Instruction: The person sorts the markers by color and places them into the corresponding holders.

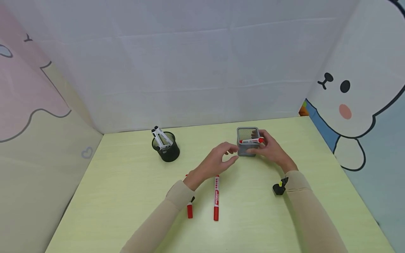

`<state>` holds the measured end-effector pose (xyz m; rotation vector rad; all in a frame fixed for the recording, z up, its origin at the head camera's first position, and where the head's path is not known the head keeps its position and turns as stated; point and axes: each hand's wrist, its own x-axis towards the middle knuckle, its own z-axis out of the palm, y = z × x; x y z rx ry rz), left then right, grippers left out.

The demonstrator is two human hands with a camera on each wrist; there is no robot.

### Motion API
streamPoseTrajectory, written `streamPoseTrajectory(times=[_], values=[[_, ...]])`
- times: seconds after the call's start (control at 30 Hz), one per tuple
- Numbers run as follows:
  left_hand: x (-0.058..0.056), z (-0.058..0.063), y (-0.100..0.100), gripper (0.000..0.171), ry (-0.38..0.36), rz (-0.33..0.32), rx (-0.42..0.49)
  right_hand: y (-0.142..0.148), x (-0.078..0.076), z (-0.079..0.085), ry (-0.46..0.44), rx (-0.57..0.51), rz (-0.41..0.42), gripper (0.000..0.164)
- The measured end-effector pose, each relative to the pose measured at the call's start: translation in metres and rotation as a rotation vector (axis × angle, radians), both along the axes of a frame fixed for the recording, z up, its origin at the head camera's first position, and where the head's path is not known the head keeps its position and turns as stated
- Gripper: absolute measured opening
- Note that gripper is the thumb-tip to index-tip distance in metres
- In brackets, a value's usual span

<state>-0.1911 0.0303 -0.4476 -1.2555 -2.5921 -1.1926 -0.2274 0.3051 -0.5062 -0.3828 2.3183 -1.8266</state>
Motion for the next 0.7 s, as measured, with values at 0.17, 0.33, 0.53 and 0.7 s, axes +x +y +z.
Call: streamPoseTrajectory(times=[0.17,0.33,0.53,0.7], values=[[0.008,0.000,-0.007,0.029,-0.030,0.022,-0.032,0.000,-0.001,0.002,-0.004,0.015,-0.006,0.076],[0.015,-0.001,-0.014,0.028,0.008,0.016,-0.067,0.001,-0.001,0.002,-0.007,0.028,-0.010,0.077],[0.021,-0.005,-0.023,0.028,0.039,0.004,-0.071,0.001,-0.001,0.000,-0.006,0.003,-0.006,0.076],[0.026,-0.008,-0.032,0.027,0.031,-0.006,-0.094,0.001,-0.002,-0.002,-0.011,0.000,-0.005,0.075]])
